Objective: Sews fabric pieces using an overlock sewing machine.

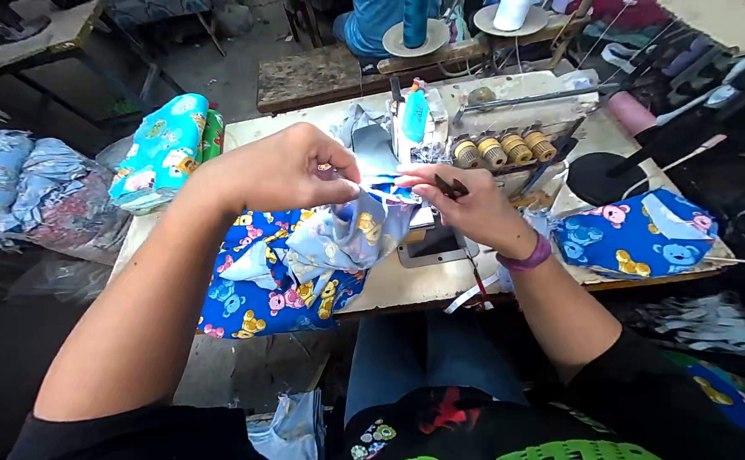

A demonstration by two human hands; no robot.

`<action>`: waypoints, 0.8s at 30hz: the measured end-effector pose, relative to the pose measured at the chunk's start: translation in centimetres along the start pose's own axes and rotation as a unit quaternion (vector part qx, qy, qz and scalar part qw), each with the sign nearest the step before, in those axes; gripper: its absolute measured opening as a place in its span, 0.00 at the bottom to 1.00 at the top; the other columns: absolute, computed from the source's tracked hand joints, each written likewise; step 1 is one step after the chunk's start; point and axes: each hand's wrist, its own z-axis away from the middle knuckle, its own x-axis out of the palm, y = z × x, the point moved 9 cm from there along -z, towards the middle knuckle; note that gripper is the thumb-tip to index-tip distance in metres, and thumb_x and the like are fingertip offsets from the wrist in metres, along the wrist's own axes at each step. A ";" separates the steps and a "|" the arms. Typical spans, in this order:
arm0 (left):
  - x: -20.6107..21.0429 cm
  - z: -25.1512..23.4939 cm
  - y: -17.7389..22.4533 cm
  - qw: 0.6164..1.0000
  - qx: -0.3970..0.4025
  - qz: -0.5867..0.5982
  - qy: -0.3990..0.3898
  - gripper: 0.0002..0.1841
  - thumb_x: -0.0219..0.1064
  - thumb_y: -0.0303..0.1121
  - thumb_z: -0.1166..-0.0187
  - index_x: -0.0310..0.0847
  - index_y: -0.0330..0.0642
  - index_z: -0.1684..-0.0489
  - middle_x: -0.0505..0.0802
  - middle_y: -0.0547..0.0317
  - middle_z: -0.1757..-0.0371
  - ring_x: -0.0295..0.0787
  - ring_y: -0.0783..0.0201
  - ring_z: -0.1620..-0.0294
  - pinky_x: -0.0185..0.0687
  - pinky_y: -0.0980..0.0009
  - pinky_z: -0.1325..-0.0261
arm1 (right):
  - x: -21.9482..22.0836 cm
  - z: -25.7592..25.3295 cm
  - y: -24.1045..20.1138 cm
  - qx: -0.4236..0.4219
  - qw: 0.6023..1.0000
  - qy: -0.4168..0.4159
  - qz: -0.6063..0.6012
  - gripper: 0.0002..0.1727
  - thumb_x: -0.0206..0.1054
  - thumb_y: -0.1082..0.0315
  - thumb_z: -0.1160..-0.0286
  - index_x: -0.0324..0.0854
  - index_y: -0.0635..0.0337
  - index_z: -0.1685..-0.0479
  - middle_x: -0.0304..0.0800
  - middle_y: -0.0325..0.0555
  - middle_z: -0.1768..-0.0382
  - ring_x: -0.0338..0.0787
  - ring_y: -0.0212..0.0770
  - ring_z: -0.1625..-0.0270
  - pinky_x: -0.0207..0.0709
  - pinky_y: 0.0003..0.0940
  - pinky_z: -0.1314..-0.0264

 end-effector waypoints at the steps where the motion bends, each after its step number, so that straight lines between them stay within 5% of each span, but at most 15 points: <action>1: 0.2 -0.3 0.2 1.000 0.009 0.001 -0.003 0.06 0.68 0.33 0.26 0.91 0.48 0.68 0.90 0.76 0.72 0.81 0.89 0.74 0.73 0.89 0.73 | 0.3 -0.8 -0.5 -0.021 0.999 -0.026 0.011 0.15 0.64 0.72 0.16 0.86 0.62 0.35 0.96 0.43 0.48 0.89 0.23 0.63 0.80 0.17 0.61; 3: 0.6 -0.6 0.6 1.000 0.025 -0.005 -0.008 0.06 0.67 0.33 0.28 0.92 0.48 0.68 0.91 0.76 0.71 0.81 0.89 0.72 0.74 0.89 0.71 | 1.2 -1.8 -1.2 -0.061 0.995 -0.076 0.027 0.18 0.64 0.71 0.17 0.85 0.62 0.31 0.97 0.45 0.49 0.93 0.29 0.57 0.84 0.24 0.52; 5: 0.8 -0.6 0.6 1.000 0.027 -0.007 -0.012 0.07 0.67 0.34 0.28 0.92 0.48 0.68 0.91 0.75 0.69 0.82 0.89 0.69 0.75 0.88 0.68 | 1.9 -2.1 -1.6 -0.087 0.992 -0.090 0.032 0.18 0.66 0.71 0.19 0.86 0.62 0.33 0.97 0.47 0.56 0.93 0.34 0.61 0.85 0.29 0.54; 17: 0.4 0.2 -0.4 0.998 0.021 0.060 0.008 0.06 0.67 0.32 0.28 0.92 0.49 0.70 0.92 0.78 0.71 0.83 0.91 0.71 0.76 0.91 0.70 | 1.9 1.9 -2.5 -0.160 0.978 0.112 0.071 0.18 0.75 0.74 0.29 0.86 0.73 0.41 0.96 0.54 0.58 0.84 0.29 0.74 0.74 0.19 0.73; 23: 0.3 0.2 -0.2 0.997 0.041 0.066 0.016 0.06 0.67 0.32 0.28 0.91 0.48 0.70 0.92 0.77 0.68 0.86 0.88 0.65 0.82 0.89 0.60 | 1.8 2.2 -3.2 -0.197 0.964 0.149 0.102 0.07 0.71 0.76 0.24 0.86 0.72 0.53 0.94 0.55 0.63 0.88 0.32 0.69 0.78 0.19 0.66; 24: 0.3 0.3 -0.3 0.997 0.038 0.069 0.017 0.06 0.67 0.33 0.29 0.91 0.48 0.70 0.92 0.77 0.68 0.86 0.88 0.64 0.82 0.89 0.60 | 1.8 2.1 -3.2 -0.194 0.968 0.133 0.085 0.06 0.70 0.78 0.26 0.89 0.71 0.56 0.95 0.56 0.59 0.92 0.34 0.62 0.83 0.20 0.58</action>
